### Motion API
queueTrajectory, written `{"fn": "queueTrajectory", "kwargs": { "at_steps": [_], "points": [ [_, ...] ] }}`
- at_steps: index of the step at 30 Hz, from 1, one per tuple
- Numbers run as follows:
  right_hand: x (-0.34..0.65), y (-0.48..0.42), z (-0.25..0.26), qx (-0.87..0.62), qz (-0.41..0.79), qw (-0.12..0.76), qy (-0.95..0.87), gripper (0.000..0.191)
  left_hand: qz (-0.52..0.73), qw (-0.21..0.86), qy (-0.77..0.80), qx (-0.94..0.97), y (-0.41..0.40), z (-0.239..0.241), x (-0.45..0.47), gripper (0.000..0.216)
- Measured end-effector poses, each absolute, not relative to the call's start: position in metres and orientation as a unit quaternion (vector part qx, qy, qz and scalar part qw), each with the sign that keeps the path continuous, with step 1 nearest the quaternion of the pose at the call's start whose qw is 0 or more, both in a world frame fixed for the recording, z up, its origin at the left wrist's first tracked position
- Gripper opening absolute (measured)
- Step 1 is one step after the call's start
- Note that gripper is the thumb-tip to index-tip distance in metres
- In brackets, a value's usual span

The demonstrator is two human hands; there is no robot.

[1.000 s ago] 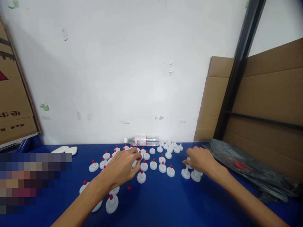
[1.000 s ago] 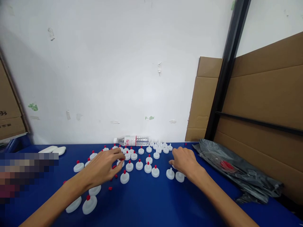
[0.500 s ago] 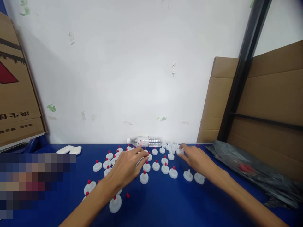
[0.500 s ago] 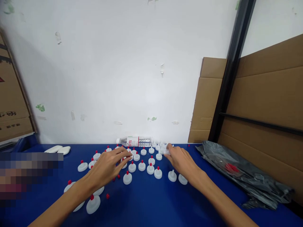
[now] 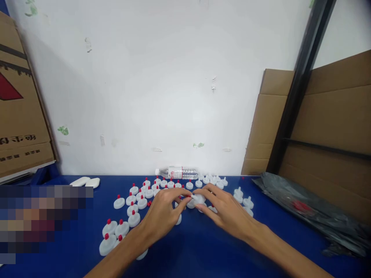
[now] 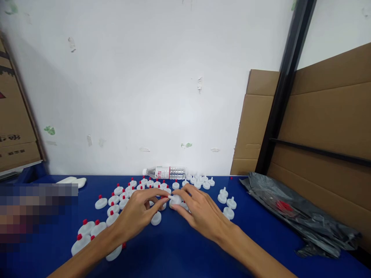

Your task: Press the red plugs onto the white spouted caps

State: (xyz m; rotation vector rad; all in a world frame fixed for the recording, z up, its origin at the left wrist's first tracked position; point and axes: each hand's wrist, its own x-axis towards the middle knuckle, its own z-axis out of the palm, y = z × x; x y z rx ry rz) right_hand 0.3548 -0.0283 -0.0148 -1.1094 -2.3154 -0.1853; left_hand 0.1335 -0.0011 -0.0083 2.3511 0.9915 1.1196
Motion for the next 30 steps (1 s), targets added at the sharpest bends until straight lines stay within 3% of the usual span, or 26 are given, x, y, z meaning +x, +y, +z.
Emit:
{"fn": "queueTrajectory", "kwargs": {
  "at_steps": [5,23,30],
  "points": [
    [0.360,-0.022,-0.016,-0.422,-0.086,0.275,-0.859,0.030,0.432,0.243,0.361,0.790,-0.006,0.000,0.135,0.022],
    [0.358,-0.021,-0.024,-0.338,-0.120,0.352,-0.865,0.037,0.399,0.187,0.349,0.827,-0.004,-0.009,0.136,0.018],
    [0.353,-0.026,-0.029,-0.311,-0.120,0.397,-0.855,0.037,0.316,0.033,0.289,0.903,-0.002,-0.007,0.129,0.029]
  ]
}}
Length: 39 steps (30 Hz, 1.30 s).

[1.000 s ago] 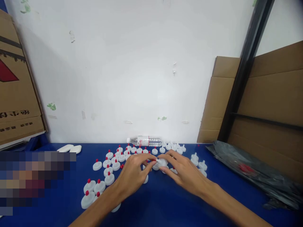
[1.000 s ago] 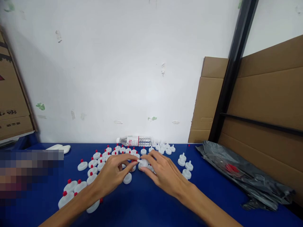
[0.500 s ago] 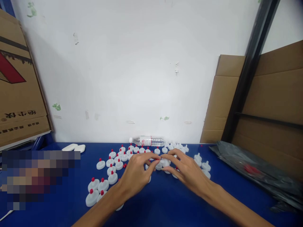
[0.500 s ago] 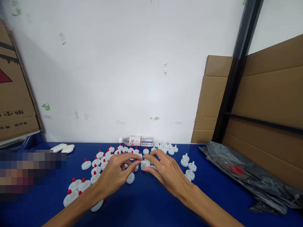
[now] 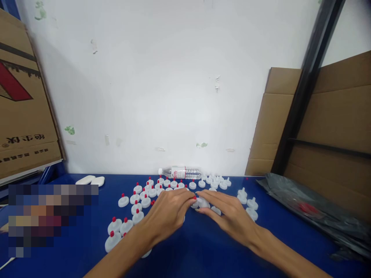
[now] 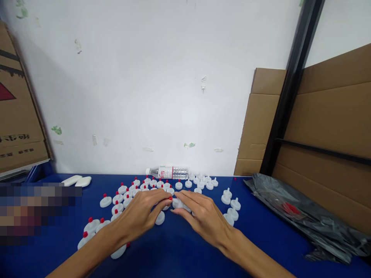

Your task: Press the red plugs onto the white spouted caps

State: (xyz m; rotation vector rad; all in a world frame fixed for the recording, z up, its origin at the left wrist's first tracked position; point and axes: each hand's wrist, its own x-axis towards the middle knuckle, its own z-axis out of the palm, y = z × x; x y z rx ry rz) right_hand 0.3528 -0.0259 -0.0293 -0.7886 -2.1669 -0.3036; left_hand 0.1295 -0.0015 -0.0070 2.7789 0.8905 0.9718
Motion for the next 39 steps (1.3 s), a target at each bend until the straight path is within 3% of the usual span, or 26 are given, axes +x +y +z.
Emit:
{"fn": "queueTrajectory", "kwargs": {
  "at_steps": [13,17,21,25,28,33,39],
  "points": [
    [0.348,-0.032,-0.027,-0.270,-0.139,0.395,-0.867,0.043,0.273,0.072,0.336,0.899,-0.011,0.000,0.138,0.031],
    [0.344,-0.030,-0.023,-0.318,-0.109,0.370,-0.866,0.033,0.244,0.061,0.353,0.901,-0.007,0.014,0.129,0.029],
    [0.362,-0.010,-0.017,-0.436,-0.071,0.320,-0.838,0.021,0.147,0.100,0.405,0.897,-0.007,0.026,0.102,0.019],
    [0.400,0.012,-0.012,-0.578,-0.043,0.263,-0.771,0.011,-0.023,0.243,0.481,0.842,-0.014,0.033,0.084,0.025],
    [0.418,0.021,-0.012,-0.616,-0.037,0.235,-0.751,0.015,-0.079,0.232,0.514,0.822,-0.017,0.034,0.087,0.033],
    [0.423,0.025,-0.016,-0.648,0.021,0.174,-0.741,0.016,-0.091,0.243,0.529,0.808,-0.016,0.034,0.095,0.034],
    [0.438,0.016,0.007,-0.650,0.061,0.166,-0.739,0.027,-0.040,0.227,0.487,0.842,-0.010,0.023,0.088,0.034]
  ]
}}
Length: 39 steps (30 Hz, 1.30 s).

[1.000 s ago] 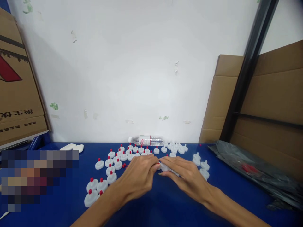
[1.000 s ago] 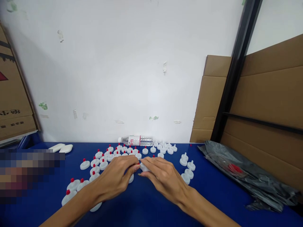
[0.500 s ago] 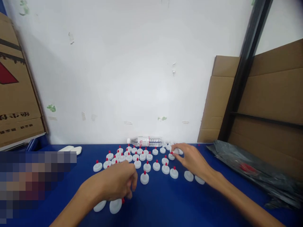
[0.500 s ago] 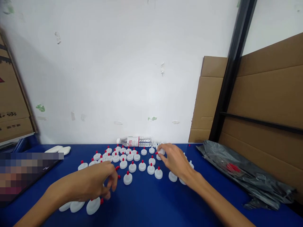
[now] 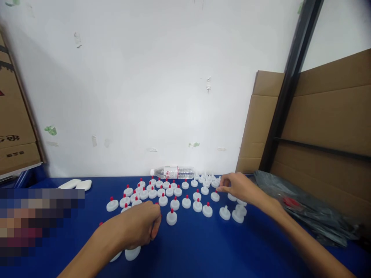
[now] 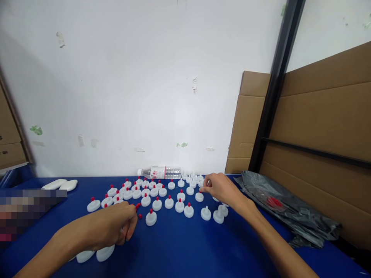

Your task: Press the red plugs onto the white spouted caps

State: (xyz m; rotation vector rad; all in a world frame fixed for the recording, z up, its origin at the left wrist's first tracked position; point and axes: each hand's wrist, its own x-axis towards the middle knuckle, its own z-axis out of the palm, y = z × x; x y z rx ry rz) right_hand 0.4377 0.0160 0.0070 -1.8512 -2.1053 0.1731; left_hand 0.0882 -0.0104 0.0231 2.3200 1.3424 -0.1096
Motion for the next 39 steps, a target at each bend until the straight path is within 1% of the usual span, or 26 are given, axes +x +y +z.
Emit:
{"fn": "queueTrajectory", "kwargs": {
  "at_steps": [2,4,6,7,10,12,16,19,21,26,33,39],
  "points": [
    [0.442,0.008,0.013,-0.628,0.106,0.143,-0.758,0.031,-0.014,0.215,0.450,0.867,-0.009,0.018,0.086,0.032],
    [0.444,0.002,0.012,-0.593,0.173,0.090,-0.781,0.039,0.019,0.194,0.419,0.887,-0.010,0.016,0.085,0.029],
    [0.442,-0.002,0.005,-0.560,0.201,0.060,-0.801,0.043,0.054,0.168,0.401,0.899,-0.010,0.016,0.086,0.027],
    [0.440,-0.003,0.002,-0.550,0.195,0.062,-0.810,0.040,0.076,0.158,0.393,0.903,-0.010,0.017,0.086,0.025],
    [0.434,-0.004,-0.003,-0.538,0.144,0.106,-0.824,0.024,0.141,0.141,0.370,0.908,-0.004,0.019,0.090,0.023],
    [0.431,-0.005,0.001,-0.536,0.123,0.128,-0.825,0.019,0.181,0.143,0.358,0.905,0.002,0.020,0.093,0.021],
    [0.422,-0.009,0.012,-0.527,0.107,0.176,-0.825,0.022,0.248,0.160,0.348,0.890,0.013,0.018,0.101,0.016],
    [0.409,-0.012,0.012,-0.503,0.104,0.201,-0.834,0.027,0.289,0.151,0.330,0.886,0.017,0.012,0.109,0.014],
    [0.400,-0.013,0.009,-0.487,0.077,0.199,-0.847,0.029,0.314,0.130,0.315,0.886,0.018,0.005,0.115,0.013],
    [0.379,-0.018,0.001,-0.430,0.012,0.219,-0.876,0.024,0.358,0.120,0.269,0.886,0.014,-0.013,0.127,0.016],
    [0.366,-0.025,-0.006,-0.398,-0.002,0.222,-0.890,0.034,0.403,0.096,0.206,0.887,0.008,-0.025,0.137,0.014],
    [0.365,-0.022,-0.010,-0.407,-0.021,0.224,-0.885,0.035,0.422,0.125,0.210,0.873,0.010,-0.025,0.137,0.012]
  ]
}}
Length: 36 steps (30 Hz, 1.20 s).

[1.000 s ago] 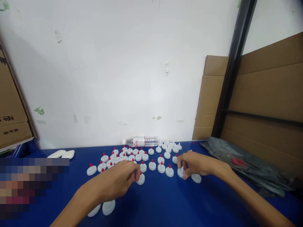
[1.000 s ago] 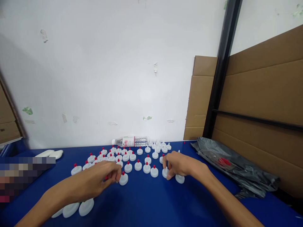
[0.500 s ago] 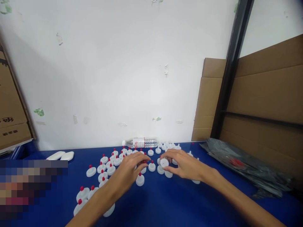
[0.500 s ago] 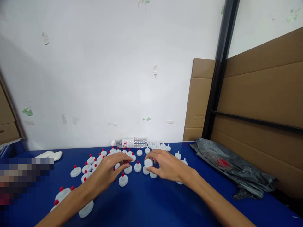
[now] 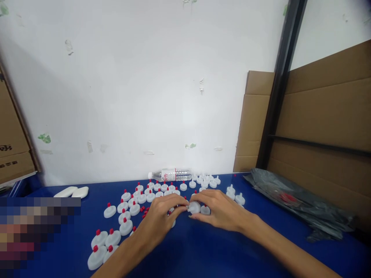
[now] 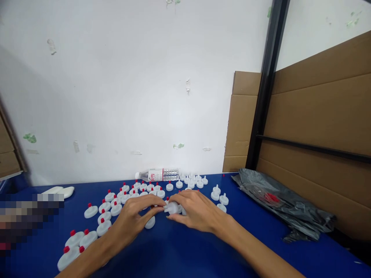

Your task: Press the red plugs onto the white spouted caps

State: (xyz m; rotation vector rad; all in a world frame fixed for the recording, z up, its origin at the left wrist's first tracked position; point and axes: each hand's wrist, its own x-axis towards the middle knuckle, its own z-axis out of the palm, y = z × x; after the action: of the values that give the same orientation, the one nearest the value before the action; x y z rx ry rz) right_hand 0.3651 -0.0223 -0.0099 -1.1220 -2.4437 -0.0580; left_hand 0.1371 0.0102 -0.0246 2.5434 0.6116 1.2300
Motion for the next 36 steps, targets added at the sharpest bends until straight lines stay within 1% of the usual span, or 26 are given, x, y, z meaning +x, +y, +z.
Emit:
{"fn": "queueTrajectory", "kwargs": {
  "at_steps": [4,7,12,16,19,22,26,30,33,36],
  "points": [
    [0.365,-0.021,-0.013,-0.397,-0.030,0.244,-0.884,0.035,0.416,0.130,0.209,0.875,0.008,-0.024,0.138,0.013],
    [0.364,-0.021,-0.015,-0.387,-0.035,0.263,-0.883,0.032,0.412,0.126,0.212,0.877,0.006,-0.025,0.139,0.013],
    [0.363,-0.024,-0.013,-0.381,-0.065,0.272,-0.881,0.030,0.408,0.069,0.191,0.890,0.003,-0.024,0.139,0.022],
    [0.361,-0.025,-0.014,-0.386,-0.056,0.273,-0.879,0.031,0.408,0.048,0.193,0.891,0.002,-0.023,0.138,0.021],
    [0.360,-0.025,-0.018,-0.377,-0.030,0.306,-0.874,0.030,0.405,0.044,0.228,0.884,0.004,-0.024,0.139,0.017],
    [0.358,-0.027,-0.021,-0.355,-0.038,0.354,-0.864,0.030,0.382,0.047,0.263,0.885,0.006,-0.025,0.139,0.019],
    [0.355,-0.029,-0.023,-0.326,-0.076,0.401,-0.853,0.031,0.340,0.079,0.271,0.897,0.004,-0.024,0.140,0.027],
    [0.353,-0.030,-0.024,-0.313,-0.090,0.426,-0.844,0.032,0.334,0.162,0.295,0.881,-0.003,-0.020,0.141,0.036],
    [0.353,-0.029,-0.027,-0.291,-0.113,0.430,-0.847,0.033,0.325,0.222,0.302,0.868,-0.006,-0.018,0.142,0.038],
    [0.353,-0.030,-0.028,-0.281,-0.127,0.431,-0.848,0.036,0.316,0.223,0.304,0.871,-0.006,-0.017,0.140,0.040]
  ]
}}
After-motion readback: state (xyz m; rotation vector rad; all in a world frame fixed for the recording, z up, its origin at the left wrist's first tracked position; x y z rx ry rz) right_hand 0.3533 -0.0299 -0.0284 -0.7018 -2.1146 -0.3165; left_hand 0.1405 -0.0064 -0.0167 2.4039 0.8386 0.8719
